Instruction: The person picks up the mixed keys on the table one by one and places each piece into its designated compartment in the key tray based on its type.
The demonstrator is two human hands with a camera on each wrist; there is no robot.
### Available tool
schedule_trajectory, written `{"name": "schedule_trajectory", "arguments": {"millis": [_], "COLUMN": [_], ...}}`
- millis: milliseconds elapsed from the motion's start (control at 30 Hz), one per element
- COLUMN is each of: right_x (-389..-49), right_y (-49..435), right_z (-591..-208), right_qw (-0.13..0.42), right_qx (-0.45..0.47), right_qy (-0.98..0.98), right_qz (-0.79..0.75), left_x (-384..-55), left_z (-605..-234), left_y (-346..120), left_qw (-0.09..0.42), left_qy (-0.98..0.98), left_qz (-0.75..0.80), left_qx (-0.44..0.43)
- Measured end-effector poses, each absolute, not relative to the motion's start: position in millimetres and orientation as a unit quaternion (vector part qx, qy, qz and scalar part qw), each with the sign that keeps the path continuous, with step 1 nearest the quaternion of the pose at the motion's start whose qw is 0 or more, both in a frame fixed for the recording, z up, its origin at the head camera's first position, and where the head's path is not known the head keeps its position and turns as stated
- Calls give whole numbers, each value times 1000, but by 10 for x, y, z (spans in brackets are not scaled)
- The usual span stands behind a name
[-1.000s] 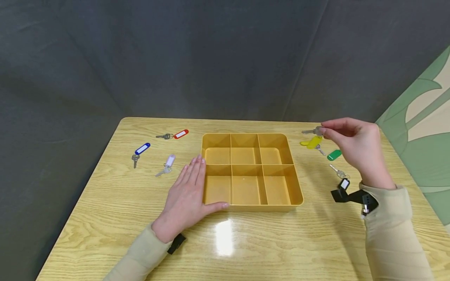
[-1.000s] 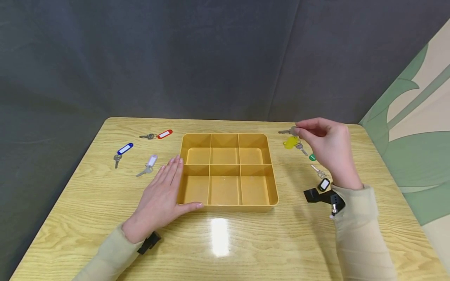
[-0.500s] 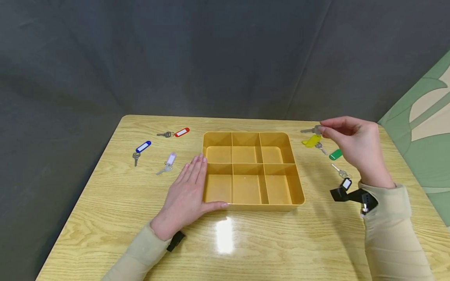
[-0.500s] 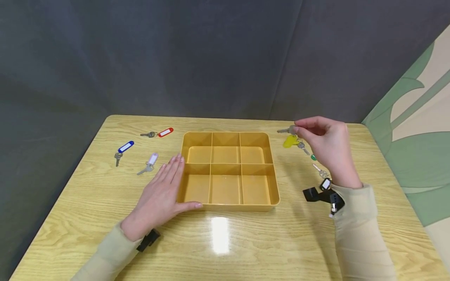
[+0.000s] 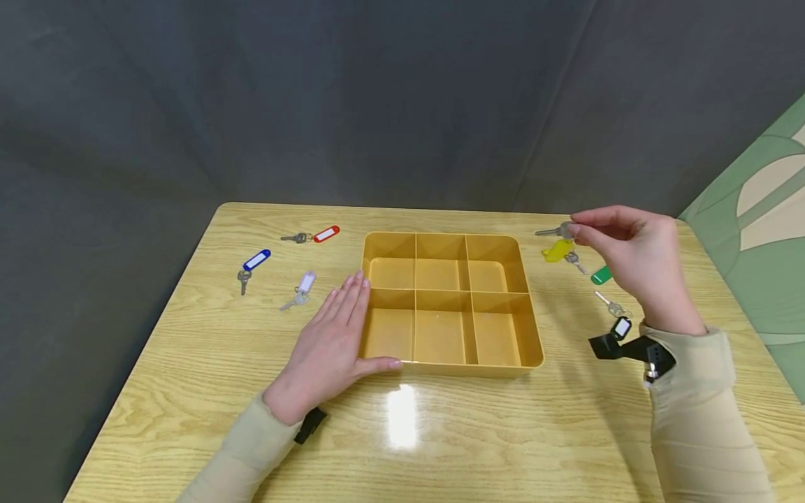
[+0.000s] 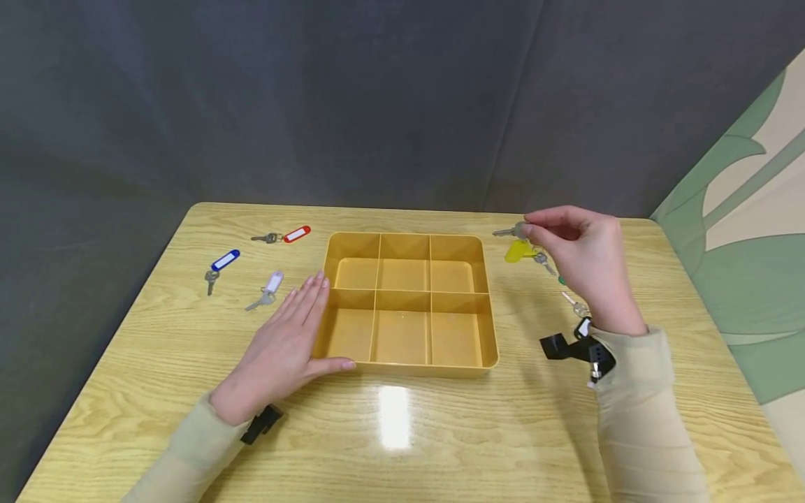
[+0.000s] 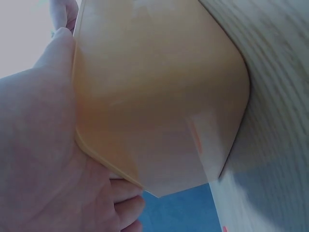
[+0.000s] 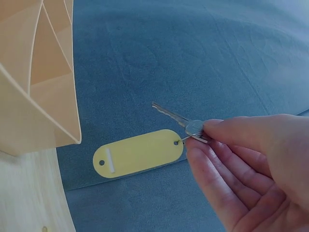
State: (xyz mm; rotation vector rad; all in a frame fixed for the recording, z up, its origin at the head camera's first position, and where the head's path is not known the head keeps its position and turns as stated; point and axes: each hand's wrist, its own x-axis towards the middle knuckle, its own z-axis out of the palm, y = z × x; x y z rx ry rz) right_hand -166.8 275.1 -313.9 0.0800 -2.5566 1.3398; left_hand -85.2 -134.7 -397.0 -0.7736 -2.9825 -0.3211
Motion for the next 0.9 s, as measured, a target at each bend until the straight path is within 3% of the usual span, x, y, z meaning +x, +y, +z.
{"name": "schedule_trajectory", "arguments": {"millis": [900], "right_x": [-1639], "right_y": [2703], "right_z": [-3121], "right_qw": [115], "right_qx": [24], "right_qy": [-872], "right_qz": [475], "left_x": [-743], "left_z": [-3920], "left_y": [-1359], "left_qw": [-1], "left_qy": [-959], "left_qz": [-118], "left_qx": [-259]}}
